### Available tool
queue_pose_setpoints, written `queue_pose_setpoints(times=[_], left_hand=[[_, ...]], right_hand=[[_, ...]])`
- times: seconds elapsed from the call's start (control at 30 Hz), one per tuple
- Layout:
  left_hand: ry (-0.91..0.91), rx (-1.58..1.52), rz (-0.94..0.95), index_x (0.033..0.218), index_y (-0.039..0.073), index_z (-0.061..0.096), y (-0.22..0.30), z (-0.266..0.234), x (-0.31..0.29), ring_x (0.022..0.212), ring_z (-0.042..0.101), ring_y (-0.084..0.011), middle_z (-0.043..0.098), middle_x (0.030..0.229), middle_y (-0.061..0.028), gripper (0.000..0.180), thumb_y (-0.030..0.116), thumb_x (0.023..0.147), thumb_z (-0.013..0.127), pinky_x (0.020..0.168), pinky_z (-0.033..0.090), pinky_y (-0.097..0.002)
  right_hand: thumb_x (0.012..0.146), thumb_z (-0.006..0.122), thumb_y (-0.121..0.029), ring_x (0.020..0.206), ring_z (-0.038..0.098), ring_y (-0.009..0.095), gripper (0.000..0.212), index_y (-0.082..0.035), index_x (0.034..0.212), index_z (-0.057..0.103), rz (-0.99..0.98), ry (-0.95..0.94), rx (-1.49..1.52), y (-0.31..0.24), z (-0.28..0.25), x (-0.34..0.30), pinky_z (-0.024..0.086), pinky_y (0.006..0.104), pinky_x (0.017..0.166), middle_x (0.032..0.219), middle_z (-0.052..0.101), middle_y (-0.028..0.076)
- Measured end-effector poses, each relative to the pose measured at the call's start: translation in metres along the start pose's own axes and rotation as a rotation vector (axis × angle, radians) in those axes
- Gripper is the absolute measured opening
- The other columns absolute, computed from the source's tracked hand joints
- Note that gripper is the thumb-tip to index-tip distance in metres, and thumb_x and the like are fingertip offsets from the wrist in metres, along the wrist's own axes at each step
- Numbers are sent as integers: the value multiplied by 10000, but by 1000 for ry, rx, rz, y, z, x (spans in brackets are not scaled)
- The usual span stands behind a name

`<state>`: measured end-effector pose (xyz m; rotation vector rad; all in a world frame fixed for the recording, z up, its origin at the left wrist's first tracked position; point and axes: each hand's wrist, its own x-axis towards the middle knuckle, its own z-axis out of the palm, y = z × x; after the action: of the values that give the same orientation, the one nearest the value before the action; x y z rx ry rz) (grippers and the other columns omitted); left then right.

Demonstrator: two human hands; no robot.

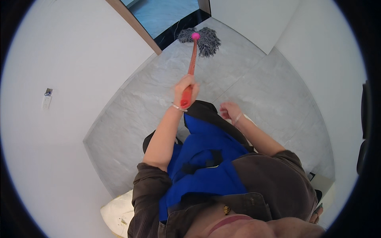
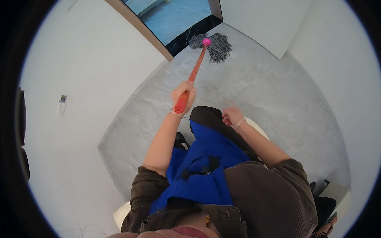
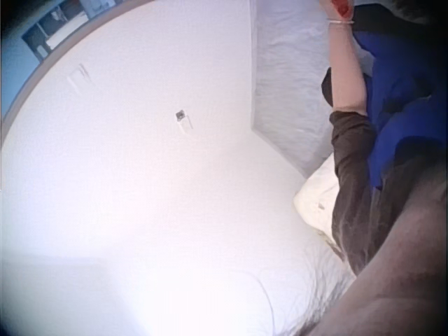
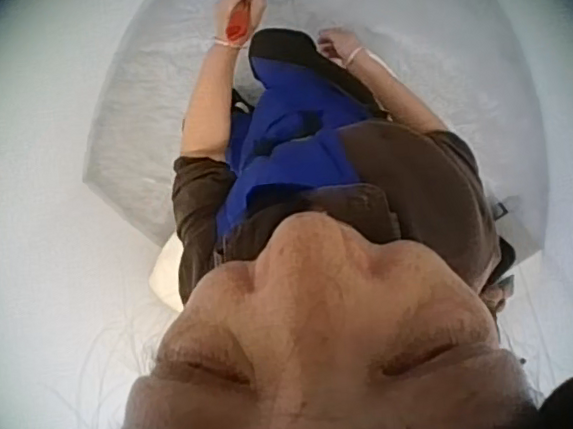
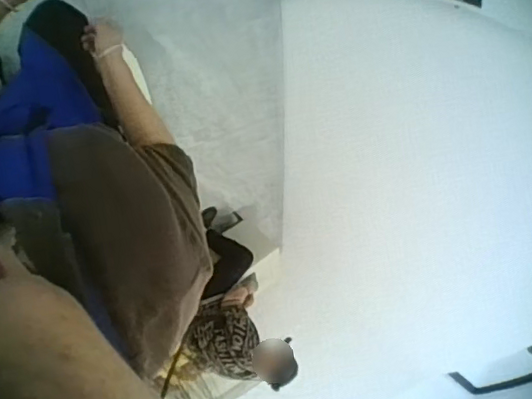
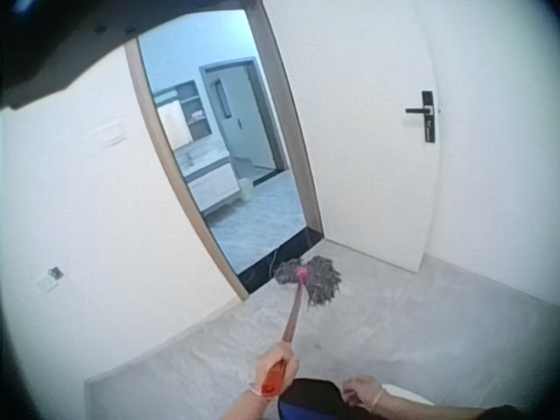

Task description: The person mops a tiled floor using a mop with a long handle. They move the mop back and forth across the floor surface, covering different areas of the room while standing.

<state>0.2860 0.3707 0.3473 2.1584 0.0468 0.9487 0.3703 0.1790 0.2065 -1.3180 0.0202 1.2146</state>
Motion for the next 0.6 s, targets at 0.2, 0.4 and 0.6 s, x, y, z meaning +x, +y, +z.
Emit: queue_pose_setpoints(times=[0.2,0.4,0.6], left_hand=[[-347,8,136,657,55,495,13,45,-8,678,525,-293,512,676,-100,168,-19,689,643,634,441,-365],[-615,126,236,649,77,552,32,111,-59,795,558,-285,558,728,-92,115,145,665,643,728,452,-378],[-869,336,252,648,74,607,61,143,-80,832,571,-279,589,757,-96,119,190,677,610,799,443,-357]], right_hand=[[933,462,-423,795,650,239,436,-22,1070,561,255,-257,338,-36,-3,-124,538,346,678,941,652,150],[949,473,-375,756,635,213,377,-19,1048,550,389,-254,513,-51,-10,-147,543,308,655,918,640,150],[891,583,-210,479,436,66,158,-86,815,523,450,-124,278,-30,-34,-152,323,190,396,694,545,31]])
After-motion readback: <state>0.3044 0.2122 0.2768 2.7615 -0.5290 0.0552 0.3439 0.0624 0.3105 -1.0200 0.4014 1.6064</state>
